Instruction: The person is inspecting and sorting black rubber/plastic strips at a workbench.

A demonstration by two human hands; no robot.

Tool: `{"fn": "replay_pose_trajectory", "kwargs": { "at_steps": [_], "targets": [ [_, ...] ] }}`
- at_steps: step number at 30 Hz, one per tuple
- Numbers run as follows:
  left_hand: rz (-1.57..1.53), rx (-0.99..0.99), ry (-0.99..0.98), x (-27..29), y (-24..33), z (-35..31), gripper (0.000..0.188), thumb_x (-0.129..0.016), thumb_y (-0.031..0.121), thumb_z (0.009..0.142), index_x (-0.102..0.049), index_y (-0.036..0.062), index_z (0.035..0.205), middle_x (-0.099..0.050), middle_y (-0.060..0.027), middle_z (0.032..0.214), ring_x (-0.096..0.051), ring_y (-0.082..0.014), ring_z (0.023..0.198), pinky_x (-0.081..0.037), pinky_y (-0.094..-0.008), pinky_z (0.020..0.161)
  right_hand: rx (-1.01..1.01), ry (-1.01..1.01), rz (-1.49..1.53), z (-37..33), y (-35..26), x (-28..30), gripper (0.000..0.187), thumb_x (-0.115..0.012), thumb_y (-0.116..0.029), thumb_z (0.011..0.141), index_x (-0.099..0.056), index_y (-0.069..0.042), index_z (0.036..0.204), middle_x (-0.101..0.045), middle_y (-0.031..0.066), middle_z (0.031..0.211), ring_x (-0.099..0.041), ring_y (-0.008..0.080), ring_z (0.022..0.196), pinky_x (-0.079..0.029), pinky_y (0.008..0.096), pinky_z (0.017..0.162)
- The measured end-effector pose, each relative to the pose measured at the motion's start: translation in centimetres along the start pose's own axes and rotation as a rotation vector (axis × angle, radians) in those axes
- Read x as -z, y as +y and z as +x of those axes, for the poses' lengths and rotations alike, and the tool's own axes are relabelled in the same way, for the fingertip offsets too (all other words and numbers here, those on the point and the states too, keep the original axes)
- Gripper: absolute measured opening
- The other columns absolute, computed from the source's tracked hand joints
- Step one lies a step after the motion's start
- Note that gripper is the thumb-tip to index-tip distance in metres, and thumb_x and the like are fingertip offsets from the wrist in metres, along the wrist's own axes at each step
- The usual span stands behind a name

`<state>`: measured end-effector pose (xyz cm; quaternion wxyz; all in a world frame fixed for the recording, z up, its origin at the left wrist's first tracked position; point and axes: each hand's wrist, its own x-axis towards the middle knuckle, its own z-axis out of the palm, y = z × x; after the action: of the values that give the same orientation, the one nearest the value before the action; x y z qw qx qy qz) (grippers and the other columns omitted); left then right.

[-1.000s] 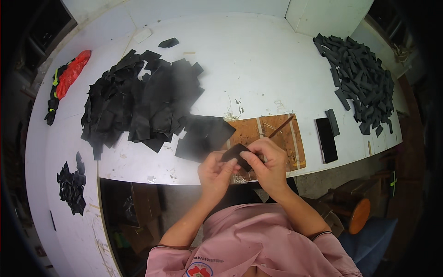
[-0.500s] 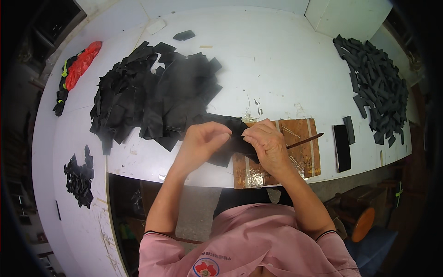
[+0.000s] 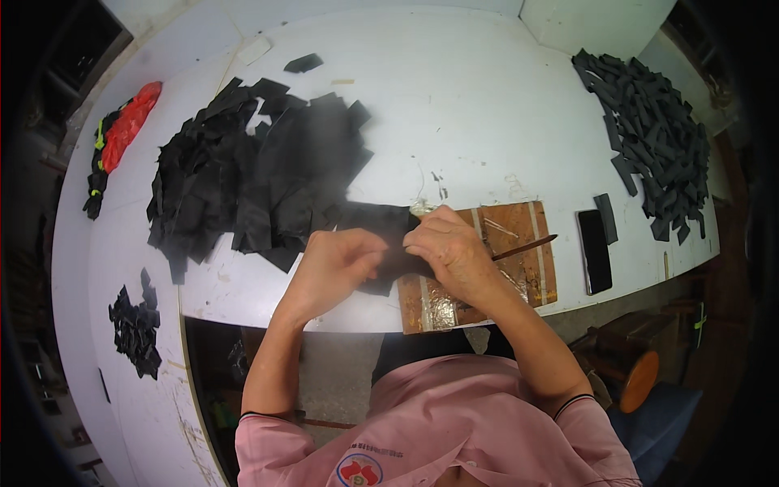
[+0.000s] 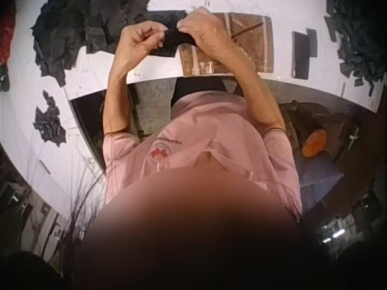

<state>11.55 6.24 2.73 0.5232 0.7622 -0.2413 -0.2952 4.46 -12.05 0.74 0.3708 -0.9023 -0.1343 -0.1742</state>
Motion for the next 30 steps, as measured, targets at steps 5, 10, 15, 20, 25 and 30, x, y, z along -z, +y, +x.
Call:
{"fn": "replay_pose_trajectory", "kwargs": {
  "at_steps": [5,10,15,20,25,30],
  "targets": [
    [-0.133,0.014,0.112,-1.1,-0.6,-0.4,0.007,-0.056,0.002,0.076,-0.059,-0.0032,0.080,-0.057,-0.0024,0.065,-0.052,-0.0067,0.058,-0.045,-0.0215,0.052,0.075,0.115,-0.248,-0.2,0.1,-1.3,0.014,-0.059,-0.013,0.068,-0.056,-0.005,0.079,-0.052,0.0071,0.076,-0.052,0.0238,0.075,-0.043,0.0346,0.067],
    [-0.288,-0.130,0.425,-2.8,-1.4,-1.3,0.004,-0.057,0.003,0.078,-0.056,-0.0002,0.076,-0.054,0.0007,0.064,-0.047,-0.0033,0.054,-0.038,-0.0164,0.046,-0.089,0.389,0.044,-0.6,-3.9,-2.2,0.032,-0.067,-0.020,0.067,-0.053,-0.004,0.091,-0.045,0.0098,0.085,-0.048,0.0269,0.079,-0.040,0.0368,0.069],
    [-0.352,-0.259,0.438,-6.4,0.2,-1.3,0.005,-0.054,0.001,0.081,-0.054,-0.0002,0.077,-0.053,0.0001,0.062,-0.047,-0.0031,0.054,-0.036,-0.0153,0.047,-0.164,0.254,0.250,-1.0,-3.2,-1.8,0.013,-0.059,-0.008,0.072,-0.053,0.001,0.079,-0.047,0.0113,0.078,-0.051,0.0244,0.071,-0.043,0.0302,0.061],
    [0.134,-0.433,0.853,-8.2,-1.3,-0.4,0.004,-0.053,-0.003,0.081,-0.052,-0.0025,0.085,-0.054,-0.0020,0.064,-0.047,-0.0038,0.050,-0.039,-0.0166,0.047,0.008,0.116,-0.355,-1.2,-3.8,-1.6,0.011,-0.054,-0.003,0.063,-0.047,0.000,0.071,-0.043,0.0126,0.072,-0.050,0.0241,0.070,-0.044,0.0311,0.062],
    [-0.450,-0.040,0.793,-6.4,0.0,-0.7,0.014,-0.051,-0.006,0.078,-0.047,-0.0006,0.091,-0.054,-0.0042,0.068,-0.032,-0.0021,0.037,-0.022,-0.0159,0.033,-0.120,0.198,-0.316,-1.8,-2.6,-2.2,0.012,-0.056,-0.002,0.062,-0.049,0.001,0.072,-0.044,0.0106,0.071,-0.051,0.0223,0.066,-0.044,0.0304,0.057],
    [-1.122,-0.169,0.176,-4.5,2.0,-2.6,0.026,-0.053,-0.005,0.075,-0.045,-0.0012,0.099,-0.047,-0.0020,0.063,-0.029,-0.0034,0.034,-0.021,-0.0160,0.032,-0.216,0.441,0.417,-1.4,-3.5,-0.7,0.006,-0.057,0.002,0.066,-0.053,0.003,0.070,-0.047,0.0093,0.066,-0.049,0.0199,0.053,-0.039,0.0298,0.047]
  ]
}}
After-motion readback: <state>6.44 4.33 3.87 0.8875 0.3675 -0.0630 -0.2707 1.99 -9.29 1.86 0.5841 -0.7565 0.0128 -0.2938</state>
